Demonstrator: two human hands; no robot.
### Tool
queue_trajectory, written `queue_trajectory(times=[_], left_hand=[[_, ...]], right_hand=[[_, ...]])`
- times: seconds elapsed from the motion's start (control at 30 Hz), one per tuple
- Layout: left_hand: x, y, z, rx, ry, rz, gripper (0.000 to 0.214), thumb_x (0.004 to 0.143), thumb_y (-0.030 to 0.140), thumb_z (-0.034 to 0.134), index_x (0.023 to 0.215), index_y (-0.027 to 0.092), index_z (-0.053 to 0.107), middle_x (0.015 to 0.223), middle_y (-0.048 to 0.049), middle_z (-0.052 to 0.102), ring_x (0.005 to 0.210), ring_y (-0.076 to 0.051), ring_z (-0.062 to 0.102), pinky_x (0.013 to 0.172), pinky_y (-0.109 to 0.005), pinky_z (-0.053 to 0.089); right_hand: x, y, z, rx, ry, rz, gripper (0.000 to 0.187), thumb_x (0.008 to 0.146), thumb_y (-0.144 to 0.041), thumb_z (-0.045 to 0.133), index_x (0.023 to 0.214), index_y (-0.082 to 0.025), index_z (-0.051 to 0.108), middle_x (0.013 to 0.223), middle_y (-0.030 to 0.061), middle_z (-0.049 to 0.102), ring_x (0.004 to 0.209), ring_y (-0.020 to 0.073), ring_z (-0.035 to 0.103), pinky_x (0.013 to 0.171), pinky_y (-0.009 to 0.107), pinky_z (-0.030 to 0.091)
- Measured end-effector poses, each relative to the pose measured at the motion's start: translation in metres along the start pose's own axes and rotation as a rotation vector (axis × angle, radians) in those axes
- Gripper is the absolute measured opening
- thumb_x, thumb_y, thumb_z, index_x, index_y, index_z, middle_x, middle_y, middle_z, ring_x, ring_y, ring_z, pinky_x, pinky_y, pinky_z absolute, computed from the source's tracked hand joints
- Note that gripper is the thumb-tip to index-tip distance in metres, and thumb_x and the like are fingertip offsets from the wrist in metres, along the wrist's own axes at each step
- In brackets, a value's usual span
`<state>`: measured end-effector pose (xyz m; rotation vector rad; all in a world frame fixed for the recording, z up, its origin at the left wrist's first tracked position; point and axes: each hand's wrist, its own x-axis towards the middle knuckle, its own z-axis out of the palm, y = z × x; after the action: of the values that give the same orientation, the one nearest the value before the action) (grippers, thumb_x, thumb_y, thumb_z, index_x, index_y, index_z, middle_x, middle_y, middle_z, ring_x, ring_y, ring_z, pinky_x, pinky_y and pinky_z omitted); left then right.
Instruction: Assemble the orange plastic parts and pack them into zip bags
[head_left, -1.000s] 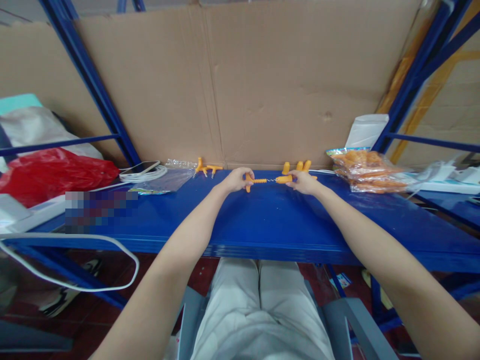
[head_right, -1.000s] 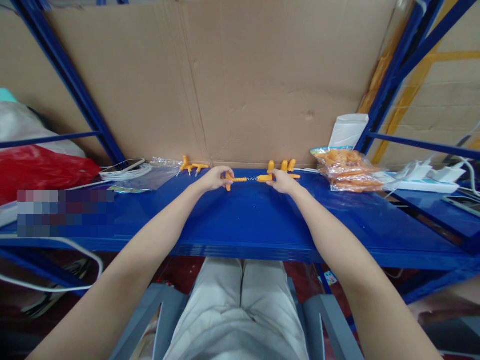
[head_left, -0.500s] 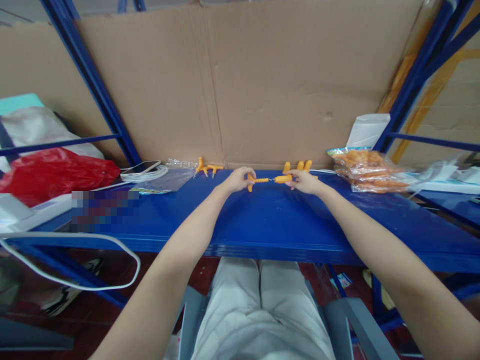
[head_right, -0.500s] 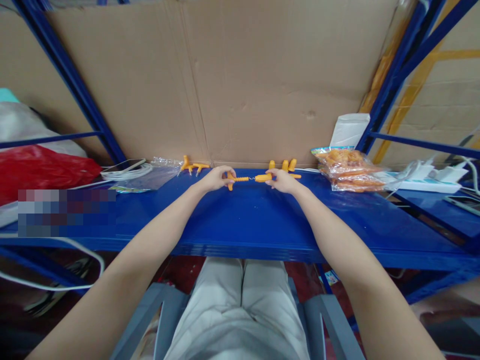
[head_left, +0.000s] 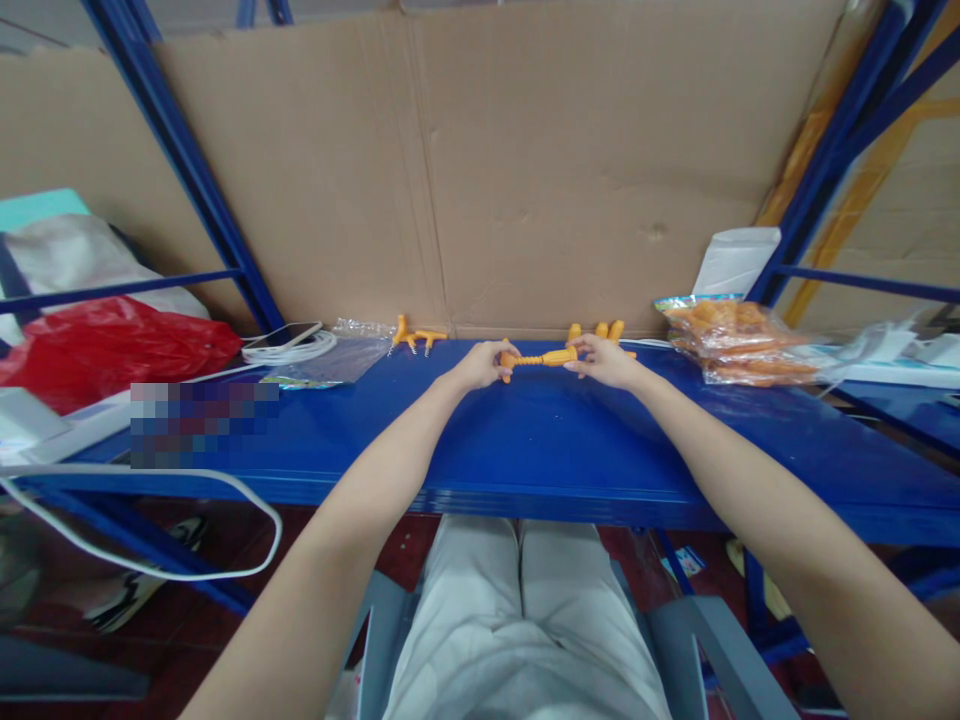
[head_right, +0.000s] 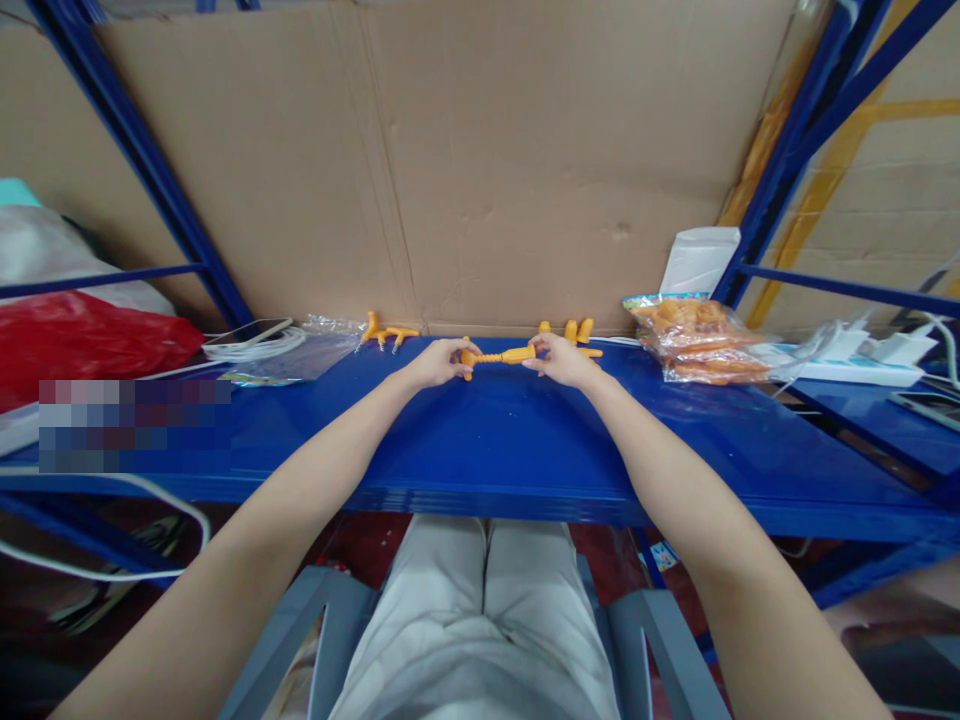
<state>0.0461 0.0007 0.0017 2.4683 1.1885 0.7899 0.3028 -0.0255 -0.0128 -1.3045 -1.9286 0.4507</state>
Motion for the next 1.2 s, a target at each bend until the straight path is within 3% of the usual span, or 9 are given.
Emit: queue_trajectory(times=[0.17, 0.27, 0.37, 0.5, 0.63, 0.8, 0.93, 1.07, 1.2], left_hand=[[0.002, -0.002, 0.003, 0.037, 0.056, -0.006, 0.034, 0.070, 0.004, 0.068, 0.102, 0.016, 0.072, 0.084, -0.0032, 0.072, 0.081, -0.017, 0.066, 0.083, -0.031, 0.050], [0.002, -0.002, 0.004, 0.042, 0.068, -0.020, 0.034, 0.070, 0.003, 0.068, 0.102, 0.015, 0.072, 0.082, -0.0033, 0.072, 0.081, -0.017, 0.065, 0.082, -0.031, 0.050], [0.002, -0.002, 0.005, 0.047, 0.077, -0.008, 0.032, 0.070, 0.002, 0.067, 0.099, 0.015, 0.072, 0.080, -0.0024, 0.072, 0.076, -0.015, 0.064, 0.079, -0.030, 0.050], [0.002, -0.003, 0.005, 0.057, 0.097, 0.030, 0.032, 0.069, 0.001, 0.067, 0.097, 0.015, 0.072, 0.080, -0.0022, 0.072, 0.074, -0.014, 0.063, 0.076, -0.028, 0.050], [0.003, -0.003, 0.005, 0.072, 0.094, 0.016, 0.032, 0.070, 0.001, 0.067, 0.099, 0.015, 0.072, 0.079, -0.0027, 0.072, 0.074, -0.015, 0.063, 0.075, -0.028, 0.050], [0.003, -0.004, 0.006, 0.080, 0.093, 0.031, 0.033, 0.070, 0.001, 0.067, 0.100, 0.015, 0.072, 0.082, -0.0033, 0.073, 0.074, -0.014, 0.064, 0.075, -0.027, 0.050], [0.004, -0.006, 0.006, 0.077, 0.096, 0.057, 0.034, 0.070, 0.002, 0.067, 0.100, 0.016, 0.072, 0.081, -0.0025, 0.073, 0.074, -0.014, 0.064, 0.074, -0.027, 0.051], [0.003, -0.005, 0.006, 0.075, 0.102, 0.058, 0.034, 0.069, 0.001, 0.067, 0.099, 0.016, 0.072, 0.081, -0.0023, 0.073, 0.074, -0.014, 0.065, 0.074, -0.026, 0.051], [0.002, -0.003, 0.006, 0.081, 0.103, 0.038, 0.033, 0.070, 0.000, 0.066, 0.099, 0.015, 0.073, 0.083, -0.0033, 0.073, 0.075, -0.014, 0.065, 0.074, -0.027, 0.051]], right_hand=[[-0.002, -0.005, -0.006, 0.014, -0.078, 0.034, 0.034, 0.084, -0.042, 0.068, 0.099, -0.013, 0.067, 0.089, 0.0112, 0.072, 0.059, 0.0162, 0.065, 0.062, 0.036, 0.058], [-0.006, -0.013, -0.008, 0.037, -0.128, 0.089, 0.045, 0.088, -0.056, 0.058, 0.084, -0.012, 0.067, 0.079, 0.0127, 0.073, 0.051, 0.0133, 0.061, 0.056, 0.030, 0.054], [-0.008, -0.022, -0.005, 0.067, -0.096, 0.203, 0.058, 0.093, -0.061, 0.046, 0.076, -0.009, 0.065, 0.069, 0.0154, 0.071, 0.044, 0.0101, 0.054, 0.048, 0.024, 0.048], [-0.010, -0.028, -0.001, 0.101, -0.082, 0.284, 0.062, 0.097, -0.058, 0.039, 0.076, -0.006, 0.066, 0.064, 0.0160, 0.069, 0.040, 0.0081, 0.049, 0.042, 0.021, 0.041], [-0.012, -0.031, 0.001, 0.191, -0.108, 0.307, 0.059, 0.097, -0.055, 0.041, 0.079, -0.005, 0.067, 0.074, 0.0187, 0.072, 0.043, 0.0082, 0.052, 0.043, 0.022, 0.042], [-0.015, -0.035, -0.001, 0.399, -0.150, 0.378, 0.038, 0.100, -0.043, 0.043, 0.108, -0.009, 0.060, 0.081, 0.0138, 0.074, 0.050, 0.0083, 0.057, 0.045, 0.018, 0.043], [-0.018, -0.035, -0.007, 0.518, -0.217, 0.407, 0.026, 0.095, -0.022, 0.056, 0.118, -0.013, 0.053, 0.088, 0.0111, 0.074, 0.057, 0.0086, 0.061, 0.053, 0.018, 0.048], [-0.018, -0.035, -0.009, 0.504, -0.208, 0.388, 0.015, 0.096, -0.024, 0.054, 0.103, -0.012, 0.057, 0.086, 0.0125, 0.073, 0.055, 0.0088, 0.060, 0.052, 0.020, 0.046], [-0.018, -0.036, -0.005, 0.454, -0.187, 0.402, 0.025, 0.099, -0.032, 0.047, 0.091, -0.011, 0.057, 0.070, 0.0112, 0.070, 0.047, 0.0088, 0.054, 0.045, 0.020, 0.039]])
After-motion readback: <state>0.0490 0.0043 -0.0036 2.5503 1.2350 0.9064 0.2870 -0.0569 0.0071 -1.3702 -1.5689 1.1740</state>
